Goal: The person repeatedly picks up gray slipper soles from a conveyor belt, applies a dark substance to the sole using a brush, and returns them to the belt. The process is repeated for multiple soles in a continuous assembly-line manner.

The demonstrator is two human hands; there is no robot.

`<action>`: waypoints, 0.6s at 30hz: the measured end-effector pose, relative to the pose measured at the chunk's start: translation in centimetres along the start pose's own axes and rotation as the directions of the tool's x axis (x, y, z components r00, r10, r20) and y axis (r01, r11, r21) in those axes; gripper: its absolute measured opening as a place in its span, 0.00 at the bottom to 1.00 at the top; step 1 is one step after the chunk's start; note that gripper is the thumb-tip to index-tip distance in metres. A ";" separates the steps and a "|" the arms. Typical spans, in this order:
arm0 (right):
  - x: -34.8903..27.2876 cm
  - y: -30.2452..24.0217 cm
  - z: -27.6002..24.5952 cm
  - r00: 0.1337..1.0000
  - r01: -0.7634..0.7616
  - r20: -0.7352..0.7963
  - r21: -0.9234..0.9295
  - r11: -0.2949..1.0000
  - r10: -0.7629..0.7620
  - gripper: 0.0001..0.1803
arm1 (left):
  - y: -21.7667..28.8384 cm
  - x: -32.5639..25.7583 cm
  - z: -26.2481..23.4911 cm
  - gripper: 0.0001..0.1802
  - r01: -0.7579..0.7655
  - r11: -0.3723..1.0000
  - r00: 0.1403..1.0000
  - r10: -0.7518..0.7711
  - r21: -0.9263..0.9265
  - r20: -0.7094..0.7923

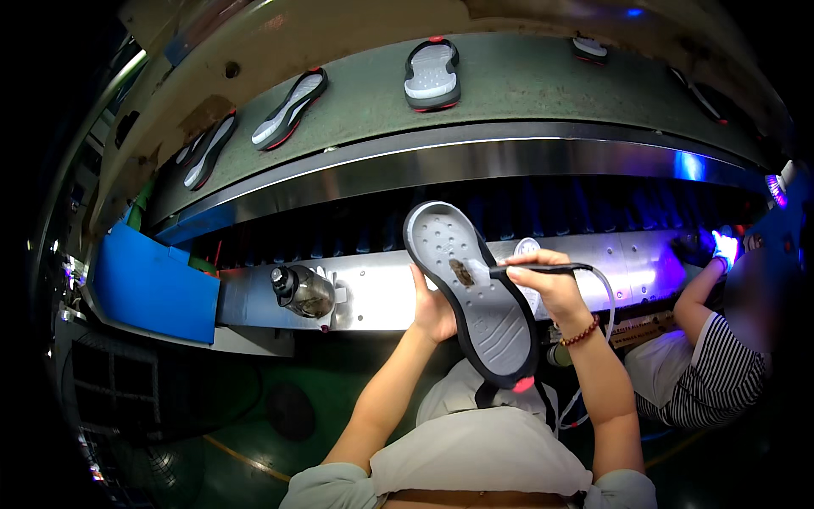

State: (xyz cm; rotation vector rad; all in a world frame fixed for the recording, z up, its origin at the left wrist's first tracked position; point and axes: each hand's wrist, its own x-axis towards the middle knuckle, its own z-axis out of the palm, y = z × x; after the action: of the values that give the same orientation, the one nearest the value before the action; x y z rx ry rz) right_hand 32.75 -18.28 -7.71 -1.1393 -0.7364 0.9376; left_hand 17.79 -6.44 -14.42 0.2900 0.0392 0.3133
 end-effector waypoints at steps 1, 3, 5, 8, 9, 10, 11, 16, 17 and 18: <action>0.6 0.2 0.0 1.000 0.025 0.014 -0.016 1.000 -0.024 0.09 | -0.3 -0.1 0.0 0.52 0.008 0.998 0.998 -0.005 -0.067 0.059; 1.0 -0.4 0.4 0.999 0.040 0.015 -0.033 0.999 -0.040 0.09 | -0.7 -0.2 0.0 0.56 0.039 0.980 0.984 -0.003 -0.197 0.179; 1.3 -0.6 0.4 1.000 0.030 0.002 0.034 0.999 -0.030 0.09 | -1.1 -0.5 0.3 0.55 0.055 0.984 0.986 -0.027 -0.170 0.164; 1.2 -1.6 0.8 0.998 0.057 0.012 -0.089 0.994 -0.056 0.08 | -1.4 -0.8 1.5 0.53 0.046 0.989 0.994 -0.031 -0.142 0.104; 1.2 -1.9 0.9 0.998 0.068 0.020 -0.117 0.991 -0.066 0.08 | -1.5 -0.9 2.0 0.52 -0.019 0.999 1.000 0.019 0.035 -0.009; 1.2 -2.2 1.0 0.997 0.080 0.027 -0.143 0.986 -0.076 0.08 | -1.6 -1.0 2.6 0.51 -0.063 0.974 0.990 0.089 0.218 -0.111; 1.1 -2.7 1.2 0.996 0.094 0.028 -0.169 0.981 -0.090 0.08 | -1.8 -1.0 3.0 0.50 -0.085 0.914 0.965 0.175 0.397 -0.196; -0.4 -2.8 3.6 0.934 0.327 0.063 -0.546 0.772 -0.351 0.09 | -2.6 -0.1 2.6 0.46 -0.173 0.959 0.961 0.214 0.226 -0.173; -0.6 -2.5 4.0 0.798 0.544 0.230 -0.672 0.502 -0.557 0.08 | -2.7 0.3 2.7 0.46 -0.229 0.926 0.945 0.285 0.300 -0.158; -1.1 -2.0 4.6 0.767 0.568 0.278 -0.713 0.410 -0.579 0.07 | -2.6 0.6 2.2 0.45 -0.279 0.901 0.918 0.352 0.332 -0.183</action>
State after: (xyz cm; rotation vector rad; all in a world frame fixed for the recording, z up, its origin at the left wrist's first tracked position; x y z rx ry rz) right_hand 28.77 -17.64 -4.62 -1.4585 -1.5011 -0.0556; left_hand 19.34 -9.19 -13.08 0.5632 0.2829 0.6715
